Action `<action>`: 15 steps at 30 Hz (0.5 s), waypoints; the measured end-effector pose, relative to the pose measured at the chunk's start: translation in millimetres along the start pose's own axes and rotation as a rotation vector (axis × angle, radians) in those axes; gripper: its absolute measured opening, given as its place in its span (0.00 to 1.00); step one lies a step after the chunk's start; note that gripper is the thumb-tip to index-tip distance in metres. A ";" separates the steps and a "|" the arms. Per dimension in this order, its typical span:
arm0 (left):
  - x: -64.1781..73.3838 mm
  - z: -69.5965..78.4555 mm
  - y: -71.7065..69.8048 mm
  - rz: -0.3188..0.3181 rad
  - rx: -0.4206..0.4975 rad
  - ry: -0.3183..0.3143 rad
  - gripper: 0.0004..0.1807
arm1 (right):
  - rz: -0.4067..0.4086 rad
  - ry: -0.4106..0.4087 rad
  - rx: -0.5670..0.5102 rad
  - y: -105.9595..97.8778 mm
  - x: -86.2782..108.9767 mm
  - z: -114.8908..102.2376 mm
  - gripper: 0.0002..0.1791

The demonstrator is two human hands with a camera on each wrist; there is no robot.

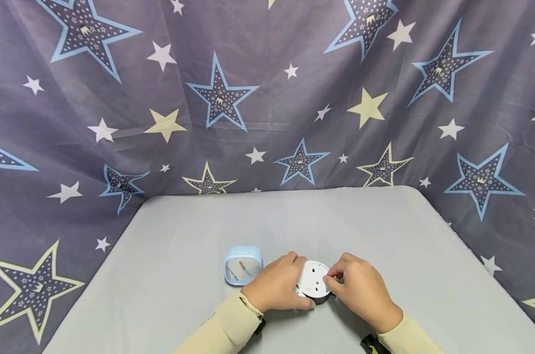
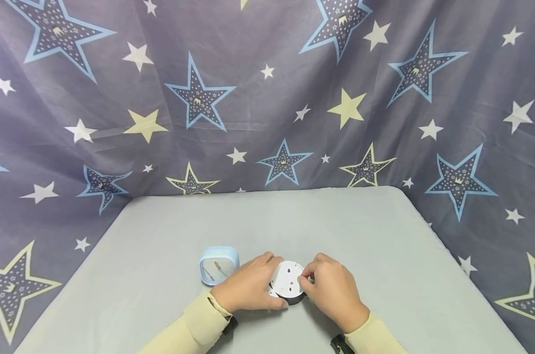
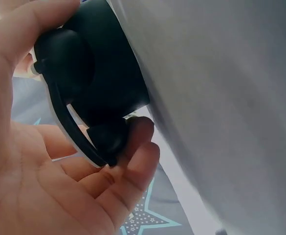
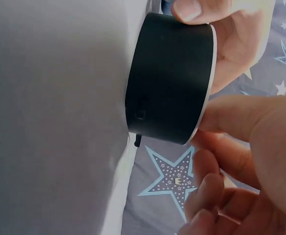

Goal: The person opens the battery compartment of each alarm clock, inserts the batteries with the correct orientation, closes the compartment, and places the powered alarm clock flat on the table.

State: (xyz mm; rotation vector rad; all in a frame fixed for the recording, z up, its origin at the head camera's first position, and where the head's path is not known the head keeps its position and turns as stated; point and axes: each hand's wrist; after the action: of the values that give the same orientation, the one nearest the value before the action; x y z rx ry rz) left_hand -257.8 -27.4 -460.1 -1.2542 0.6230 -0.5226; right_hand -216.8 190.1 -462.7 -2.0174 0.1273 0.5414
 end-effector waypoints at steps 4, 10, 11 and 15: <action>0.2 0.4 0.3 0.002 -0.024 -0.014 0.43 | -0.010 0.038 0.043 -0.9 0.8 -7.4 0.07; 0.0 3.5 -1.7 0.015 -0.086 -0.016 0.42 | 0.000 0.067 0.128 -3.4 5.3 -20.3 0.05; 0.2 4.0 -2.2 0.019 -0.094 -0.013 0.42 | 0.005 0.064 0.142 -3.1 6.1 -21.8 0.06; 1.4 5.2 -3.4 0.036 -0.126 -0.007 0.42 | 0.022 0.045 0.174 -0.6 9.0 -25.2 0.07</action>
State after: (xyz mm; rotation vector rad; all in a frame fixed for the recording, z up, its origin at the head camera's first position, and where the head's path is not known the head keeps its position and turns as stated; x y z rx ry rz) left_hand -253.3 -25.5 -456.0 -1.3602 0.6795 -0.4545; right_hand -200.5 170.0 -456.0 -1.8612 0.2166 0.4820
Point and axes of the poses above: each hand's wrist, its own x-axis away from the middle knuckle, its own y-axis out of the palm, z = x × y, and after that the axes turned 3 degrees about -x, right-handed
